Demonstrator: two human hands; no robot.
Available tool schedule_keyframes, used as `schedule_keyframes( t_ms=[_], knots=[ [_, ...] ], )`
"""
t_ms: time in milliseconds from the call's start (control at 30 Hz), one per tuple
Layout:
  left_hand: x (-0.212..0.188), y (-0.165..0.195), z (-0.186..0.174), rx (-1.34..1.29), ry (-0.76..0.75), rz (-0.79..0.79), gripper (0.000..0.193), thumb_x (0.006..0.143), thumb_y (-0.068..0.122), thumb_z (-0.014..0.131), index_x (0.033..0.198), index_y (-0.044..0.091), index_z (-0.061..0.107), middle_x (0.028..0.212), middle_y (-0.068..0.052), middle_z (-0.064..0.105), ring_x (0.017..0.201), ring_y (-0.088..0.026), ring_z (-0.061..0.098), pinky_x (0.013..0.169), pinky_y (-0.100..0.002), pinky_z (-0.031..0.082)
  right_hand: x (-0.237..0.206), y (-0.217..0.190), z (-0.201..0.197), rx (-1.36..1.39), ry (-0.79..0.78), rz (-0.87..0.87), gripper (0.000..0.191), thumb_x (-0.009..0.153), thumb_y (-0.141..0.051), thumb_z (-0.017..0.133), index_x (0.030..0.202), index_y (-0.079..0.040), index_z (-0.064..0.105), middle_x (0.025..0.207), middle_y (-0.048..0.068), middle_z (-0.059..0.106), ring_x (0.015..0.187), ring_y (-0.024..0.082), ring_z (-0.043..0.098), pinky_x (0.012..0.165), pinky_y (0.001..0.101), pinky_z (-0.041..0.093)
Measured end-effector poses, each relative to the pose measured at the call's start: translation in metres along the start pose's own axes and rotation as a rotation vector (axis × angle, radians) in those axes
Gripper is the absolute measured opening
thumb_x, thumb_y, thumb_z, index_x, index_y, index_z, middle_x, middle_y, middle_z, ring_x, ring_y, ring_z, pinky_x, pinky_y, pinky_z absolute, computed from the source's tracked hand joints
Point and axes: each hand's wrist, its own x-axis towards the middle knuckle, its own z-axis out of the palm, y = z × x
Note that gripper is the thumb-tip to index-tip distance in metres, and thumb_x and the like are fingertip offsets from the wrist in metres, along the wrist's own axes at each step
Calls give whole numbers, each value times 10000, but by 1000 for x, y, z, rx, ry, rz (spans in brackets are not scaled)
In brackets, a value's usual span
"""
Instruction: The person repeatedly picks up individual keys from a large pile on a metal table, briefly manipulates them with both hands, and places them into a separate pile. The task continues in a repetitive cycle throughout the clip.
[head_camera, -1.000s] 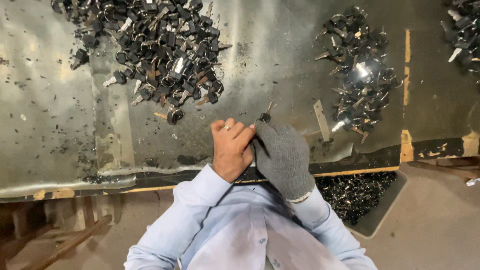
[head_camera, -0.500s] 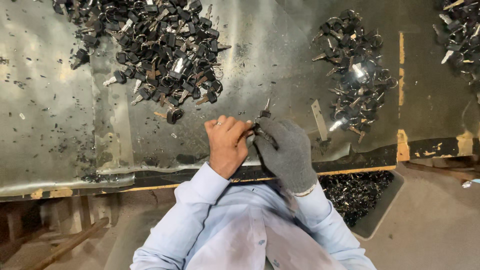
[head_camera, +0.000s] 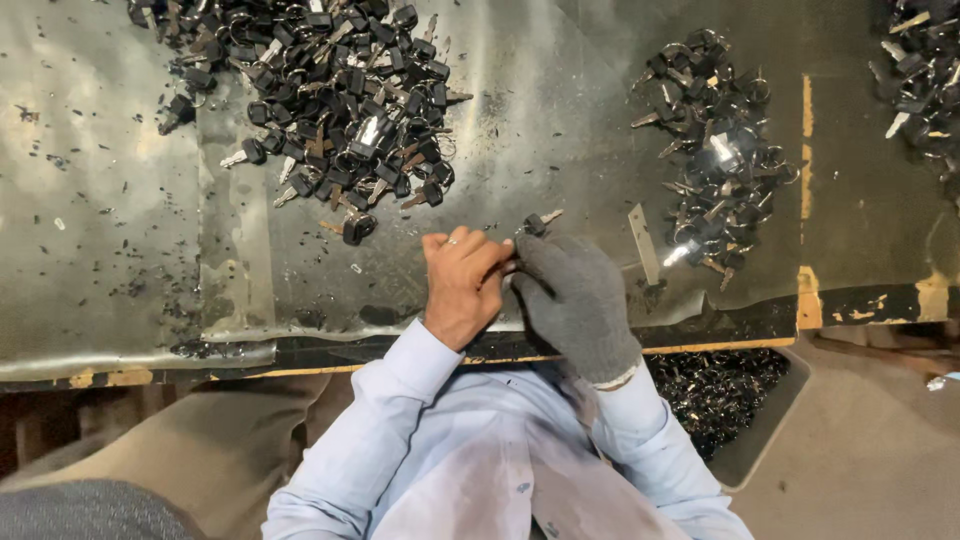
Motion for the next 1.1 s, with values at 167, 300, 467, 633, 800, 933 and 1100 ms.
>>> schedule_keyframes(
  t_ms=[167,300,467,633,800,933,1100],
  knots=[
    [3,-2,-4,-51,29,-25,256,815,-8,689,1057,72,715,904,-64,602,906,-279,571,866,-411,351,6,0,7,-96,-66,-32,282,852,-131,730,1125,-70,698,897,138,680,838,341,669,721,454,523],
    [9,8,-28,55,44,-30,358,795,-40,660,1107,117,741,963,-69,636,953,-283,596,870,-410,354,-12,6,5,75,33,117,493,759,-144,809,1221,-40,670,1009,164,714,904,322,709,776,405,559],
    [3,29,-41,-401,-212,37,327,833,28,759,1151,71,697,1016,-47,677,928,-237,639,875,-378,453,-51,3,13,346,127,327,658,724,-106,864,1323,-18,606,1091,124,722,977,205,730,862,321,586],
    [-27,50,-28,-795,-126,-265,301,830,-10,804,1059,27,613,1038,-105,648,916,-223,620,820,-294,515,-65,4,20,784,324,454,718,713,-40,833,1378,24,571,1177,101,668,1035,168,674,900,308,570],
    [-37,55,-31,-479,-165,-137,223,856,29,764,1045,56,650,1029,-94,693,936,-266,670,825,-355,506,-58,11,6,924,150,572,705,710,-18,780,1377,35,557,1010,128,715,893,176,695,783,311,595],
    [-2,31,-23,82,-138,155,335,798,21,691,1126,90,702,1035,-86,707,938,-300,622,806,-409,428,-26,18,-1,351,208,454,712,815,-100,793,1422,71,461,1138,131,647,1065,206,671,836,335,606],
    [18,9,-8,119,-90,48,264,844,100,746,1101,71,696,894,-65,648,857,-287,595,796,-433,396,-25,7,-9,-40,52,163,472,863,-124,766,1287,7,605,1052,191,688,959,364,661,828,455,518]
  ],
)
